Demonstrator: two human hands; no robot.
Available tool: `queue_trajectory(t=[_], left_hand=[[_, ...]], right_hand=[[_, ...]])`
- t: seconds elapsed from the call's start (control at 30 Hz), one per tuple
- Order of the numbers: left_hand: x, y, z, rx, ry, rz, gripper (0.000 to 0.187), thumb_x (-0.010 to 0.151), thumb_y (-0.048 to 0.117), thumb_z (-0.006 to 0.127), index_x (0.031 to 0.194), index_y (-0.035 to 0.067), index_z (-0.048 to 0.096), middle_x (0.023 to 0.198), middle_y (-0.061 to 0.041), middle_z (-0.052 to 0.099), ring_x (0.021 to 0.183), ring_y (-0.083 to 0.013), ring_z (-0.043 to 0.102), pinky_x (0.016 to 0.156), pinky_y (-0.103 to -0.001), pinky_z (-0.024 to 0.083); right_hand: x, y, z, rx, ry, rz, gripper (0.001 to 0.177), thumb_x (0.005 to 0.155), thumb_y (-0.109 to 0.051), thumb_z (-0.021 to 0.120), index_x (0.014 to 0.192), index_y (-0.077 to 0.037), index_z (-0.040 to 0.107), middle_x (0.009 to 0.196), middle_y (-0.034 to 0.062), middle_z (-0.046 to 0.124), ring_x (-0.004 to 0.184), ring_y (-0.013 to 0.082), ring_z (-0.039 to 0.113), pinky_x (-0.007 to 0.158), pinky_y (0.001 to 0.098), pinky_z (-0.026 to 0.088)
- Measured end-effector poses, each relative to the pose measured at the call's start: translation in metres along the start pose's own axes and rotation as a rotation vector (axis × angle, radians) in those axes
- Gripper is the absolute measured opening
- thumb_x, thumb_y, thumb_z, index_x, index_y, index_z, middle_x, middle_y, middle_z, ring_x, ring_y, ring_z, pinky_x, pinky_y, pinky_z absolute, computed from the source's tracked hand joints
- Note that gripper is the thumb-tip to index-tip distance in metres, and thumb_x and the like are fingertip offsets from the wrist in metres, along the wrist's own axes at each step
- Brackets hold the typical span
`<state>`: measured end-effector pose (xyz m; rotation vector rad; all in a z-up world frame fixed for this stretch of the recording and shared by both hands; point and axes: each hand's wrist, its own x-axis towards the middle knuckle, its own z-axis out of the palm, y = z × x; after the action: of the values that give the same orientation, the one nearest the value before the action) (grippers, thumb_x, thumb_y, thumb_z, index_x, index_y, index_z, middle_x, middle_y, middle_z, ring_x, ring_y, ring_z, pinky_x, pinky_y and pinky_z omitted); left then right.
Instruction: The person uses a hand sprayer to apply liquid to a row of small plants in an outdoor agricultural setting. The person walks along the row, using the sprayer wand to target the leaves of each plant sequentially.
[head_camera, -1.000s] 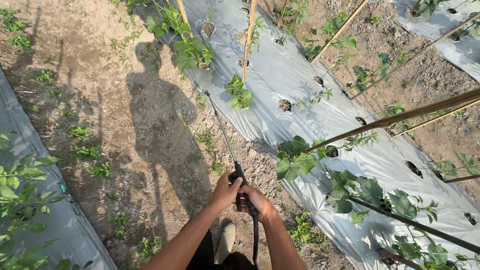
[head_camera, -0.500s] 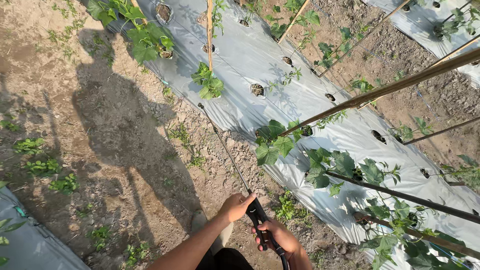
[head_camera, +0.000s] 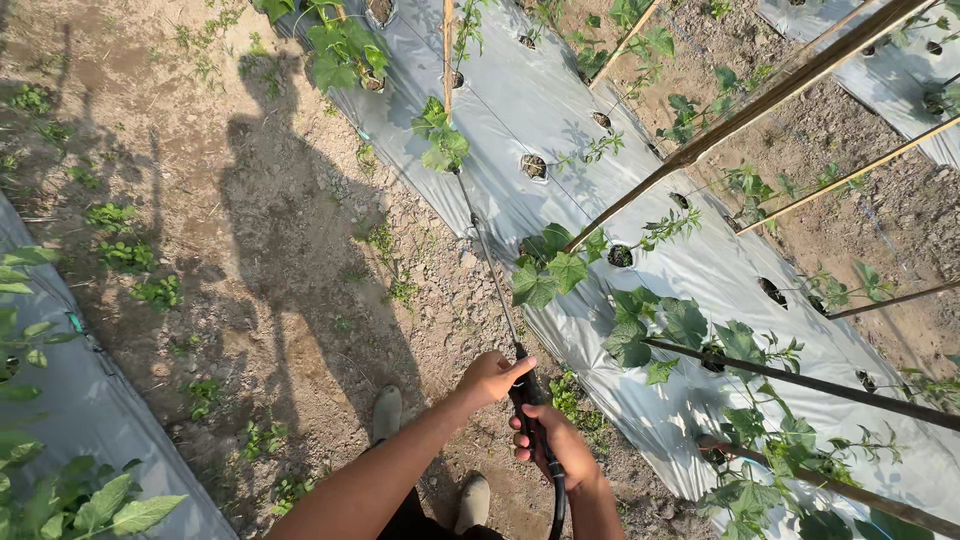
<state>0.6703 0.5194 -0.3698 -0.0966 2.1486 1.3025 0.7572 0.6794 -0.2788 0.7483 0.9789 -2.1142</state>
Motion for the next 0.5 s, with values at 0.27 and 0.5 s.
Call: queue_trajectory(t=[0.27, 0.5], left_hand=[[-0.049, 0.021, 0.068, -0.293, 0.206, 0.069, 0.048, 0.091, 0.045, 0.069, 0.111, 0.002, 0.063, 0.082, -0.009, 0.070, 0.067, -0.0197, 0.067, 0.061, -0.035, 0.054], [-0.091, 0.014, 0.097, -0.284, 0.233, 0.168, 0.046, 0.106, 0.040, 0.059, 0.134, 0.004, 0.054, 0.103, -0.012, 0.063, 0.087, -0.0140, 0.058, 0.076, -0.032, 0.051]], right_hand=[[-0.004, 0.004, -0.048, 0.144, -0.085, -0.006, 0.020, 0.097, -0.019, 0.057, 0.107, -0.004, 0.048, 0.085, 0.0077, 0.055, 0.063, 0.0134, 0.049, 0.053, 0.0274, 0.044], [0.042, -0.014, -0.062, -0.024, -0.001, -0.041, 0.021, 0.095, -0.024, 0.054, 0.097, -0.003, 0.054, 0.079, 0.0063, 0.059, 0.060, 0.0164, 0.057, 0.058, 0.0261, 0.052]])
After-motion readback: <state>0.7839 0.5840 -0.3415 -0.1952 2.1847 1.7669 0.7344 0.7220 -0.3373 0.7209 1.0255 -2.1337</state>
